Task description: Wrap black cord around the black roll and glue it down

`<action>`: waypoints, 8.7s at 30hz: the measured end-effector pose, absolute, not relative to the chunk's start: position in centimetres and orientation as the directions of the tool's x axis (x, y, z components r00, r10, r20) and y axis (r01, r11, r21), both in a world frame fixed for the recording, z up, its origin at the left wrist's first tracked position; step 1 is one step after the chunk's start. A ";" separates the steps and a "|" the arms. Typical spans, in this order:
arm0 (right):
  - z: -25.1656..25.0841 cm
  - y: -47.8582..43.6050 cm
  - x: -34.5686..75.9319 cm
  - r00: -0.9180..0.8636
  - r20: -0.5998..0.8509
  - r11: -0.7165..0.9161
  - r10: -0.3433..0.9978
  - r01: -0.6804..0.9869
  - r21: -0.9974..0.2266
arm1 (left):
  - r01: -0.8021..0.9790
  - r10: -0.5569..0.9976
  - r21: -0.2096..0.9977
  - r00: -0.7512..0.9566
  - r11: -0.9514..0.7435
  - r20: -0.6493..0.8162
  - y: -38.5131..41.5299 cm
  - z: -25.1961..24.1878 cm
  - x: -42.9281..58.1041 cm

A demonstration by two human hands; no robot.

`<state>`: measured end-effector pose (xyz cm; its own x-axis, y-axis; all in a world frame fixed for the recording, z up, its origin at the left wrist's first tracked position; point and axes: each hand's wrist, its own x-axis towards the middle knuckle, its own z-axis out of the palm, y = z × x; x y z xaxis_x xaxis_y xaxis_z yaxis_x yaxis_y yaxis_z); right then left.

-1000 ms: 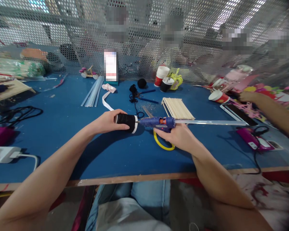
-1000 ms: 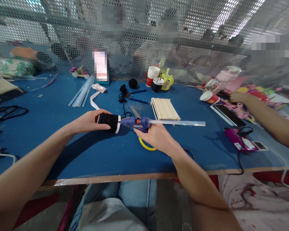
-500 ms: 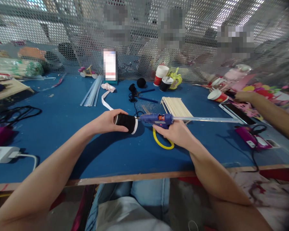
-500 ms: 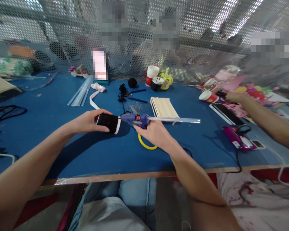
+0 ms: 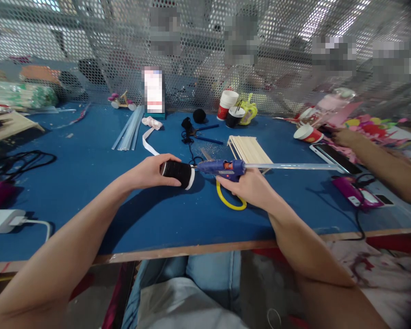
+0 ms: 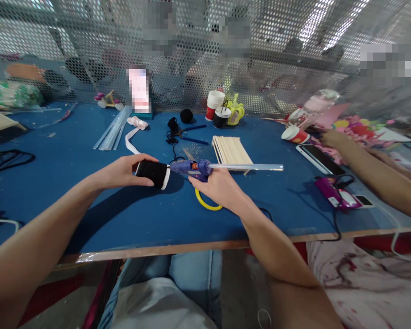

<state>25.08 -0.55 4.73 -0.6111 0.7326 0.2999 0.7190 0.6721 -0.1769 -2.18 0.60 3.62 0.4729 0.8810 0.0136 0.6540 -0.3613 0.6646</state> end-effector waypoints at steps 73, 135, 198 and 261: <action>4.9 -1.0 24.9 -0.497 0.288 0.572 0.818 0.757 -0.317 | 0.629 0.880 0.696 0.474 -0.347 0.009 0.8 3.3 -2.4; 6.2 5.6 30.7 0.224 0.360 0.044 0.906 0.795 -0.605 | 0.605 0.897 0.727 0.441 -0.324 0.033 0.3 3.9 -2.1; 3.5 2.2 21.8 -0.107 0.335 0.339 0.936 0.016 -0.941 | 0.496 0.856 0.813 0.517 -0.304 0.004 -1.4 3.6 0.3; 2.2 2.3 22.1 -0.291 0.198 0.284 0.936 0.294 -0.912 | 0.250 0.799 0.833 0.509 -0.493 0.320 -1.8 3.4 0.9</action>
<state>22.10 2.33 2.24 -0.2907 0.9361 0.1978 0.2943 0.2842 -0.9125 0.86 -1.78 3.38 0.5093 0.7988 0.3202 0.2497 -0.4932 0.8333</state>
